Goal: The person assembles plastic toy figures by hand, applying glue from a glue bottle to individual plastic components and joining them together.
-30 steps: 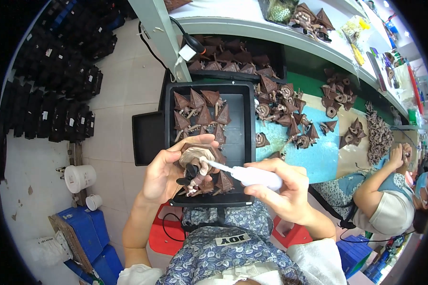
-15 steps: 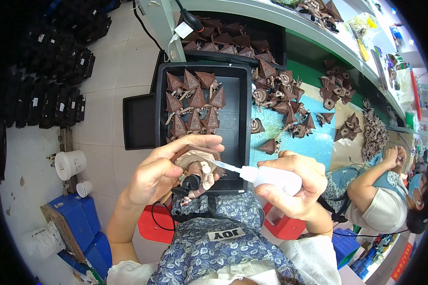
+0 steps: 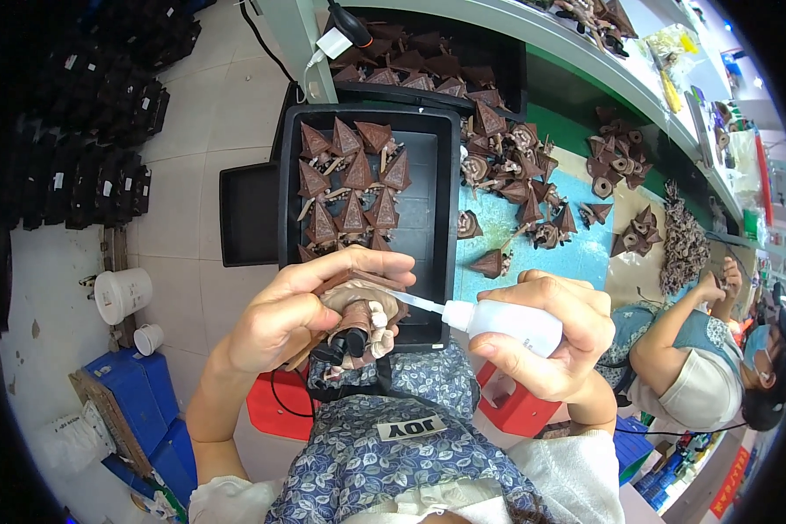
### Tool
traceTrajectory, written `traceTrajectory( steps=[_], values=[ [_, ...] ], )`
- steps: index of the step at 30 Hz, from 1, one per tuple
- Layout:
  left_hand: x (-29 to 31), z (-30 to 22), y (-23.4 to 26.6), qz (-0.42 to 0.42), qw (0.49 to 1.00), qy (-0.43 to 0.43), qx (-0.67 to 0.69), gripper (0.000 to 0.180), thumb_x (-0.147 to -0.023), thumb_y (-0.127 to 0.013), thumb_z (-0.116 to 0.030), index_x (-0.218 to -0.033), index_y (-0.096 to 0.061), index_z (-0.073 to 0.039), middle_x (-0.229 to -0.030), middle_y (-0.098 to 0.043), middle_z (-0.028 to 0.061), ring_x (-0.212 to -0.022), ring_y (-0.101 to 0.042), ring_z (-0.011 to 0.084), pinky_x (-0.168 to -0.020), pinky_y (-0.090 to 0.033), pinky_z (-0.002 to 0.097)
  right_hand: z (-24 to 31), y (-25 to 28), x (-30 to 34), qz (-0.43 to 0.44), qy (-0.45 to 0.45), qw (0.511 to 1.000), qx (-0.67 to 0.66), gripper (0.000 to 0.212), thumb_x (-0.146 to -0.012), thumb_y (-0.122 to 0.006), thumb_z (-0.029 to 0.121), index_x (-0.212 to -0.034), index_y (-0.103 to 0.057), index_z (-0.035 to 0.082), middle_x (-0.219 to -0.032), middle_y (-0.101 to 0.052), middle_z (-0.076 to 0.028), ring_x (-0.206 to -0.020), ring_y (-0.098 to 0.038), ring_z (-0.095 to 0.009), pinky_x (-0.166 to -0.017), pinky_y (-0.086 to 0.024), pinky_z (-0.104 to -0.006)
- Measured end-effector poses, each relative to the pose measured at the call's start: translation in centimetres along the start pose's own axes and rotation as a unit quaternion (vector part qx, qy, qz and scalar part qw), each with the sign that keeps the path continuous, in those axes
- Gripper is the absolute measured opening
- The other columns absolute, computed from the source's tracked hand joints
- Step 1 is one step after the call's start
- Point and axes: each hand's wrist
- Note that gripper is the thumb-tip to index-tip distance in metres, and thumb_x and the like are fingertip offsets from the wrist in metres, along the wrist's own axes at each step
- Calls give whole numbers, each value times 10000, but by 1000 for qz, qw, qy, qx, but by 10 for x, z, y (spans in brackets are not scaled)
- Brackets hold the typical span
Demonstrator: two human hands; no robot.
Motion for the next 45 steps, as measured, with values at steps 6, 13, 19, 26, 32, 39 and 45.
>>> traceTrajectory(
  steps=[6, 13, 19, 26, 32, 39, 45],
  values=[
    [-1, 1, 0, 20, 1000, 15, 1, 575, -767, -420, -62, -1315, -398, 112, -1269, -499, 227, -1131, -543, 260, -963, -430, 371, 6, 4, -1, 5, 27, 999, 43, 363, -664, -792, 250, -792, -647, -57, -617, -629, -114, -463, -564, -173, -438, -421, -265],
    [-1, 5, 1, 27, 999, 17, 11, 527, -815, -425, -57, -1318, -403, 100, -1266, -505, 212, -1132, -542, 240, -966, -429, 351, 16, 8, -3, 25, 34, 995, 87, 380, -666, -796, 278, -781, -644, -51, -622, -637, -113, -457, -565, -164, -428, -421, -259],
    [-2, 5, 3, 27, 999, 23, 7, 512, -826, -426, -49, -1318, -410, 93, -1270, -507, 202, -1146, -533, 230, -981, -417, 340, 12, 4, -2, 9, 46, 995, 91, 391, -665, -803, 289, -780, -645, -50, -610, -631, -107, -454, -566, -164, -423, -415, -255],
    [-4, 7, 7, 5, 1000, 7, -14, 356, -932, -489, -109, -1241, -484, 67, -1027, -623, 138, -953, -625, 185, -824, -501, 286, 0, 9, 7, -98, -63, 993, -36, 481, -722, -723, 390, -826, -645, -73, -637, -632, -95, -536, -590, -128, -496, -451, -256],
    [-7, 12, 28, -55, 988, -11, -141, 272, -959, -499, -107, -1201, -548, 7, -1087, -616, 57, -975, -572, 91, -867, -448, 243, -43, -9, -56, -220, -146, 939, -220, 270, -836, -659, 106, -1059, -609, -38, -945, -667, -76, -867, -625, -129, -773, -500, -269],
    [-6, 9, 34, -103, 959, -33, -262, 274, -938, -543, -113, -1183, -569, 10, -1079, -642, 75, -932, -592, 85, -813, -477, 241, -133, -13, -207, -338, 94, 920, 176, 338, -782, -680, 96, -1038, -527, -63, -893, -631, -247, -783, -633, -375, -731, -509, -384],
    [-9, 1, 42, -112, 933, -99, -328, 256, -930, -550, -100, -1157, -583, 12, -1132, -643, 89, -913, -610, 89, -786, -491, 240, -127, -17, -240, -355, 0, 905, 237, 542, -781, -533, -20, -1258, -317, -158, -898, -563, -366, -886, -568, -481, -764, -469, -487]
  ],
)
Point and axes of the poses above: each hand's wrist, its own x-axis away from the middle knuckle, its own y-axis out of the back of the hand, z = x × y
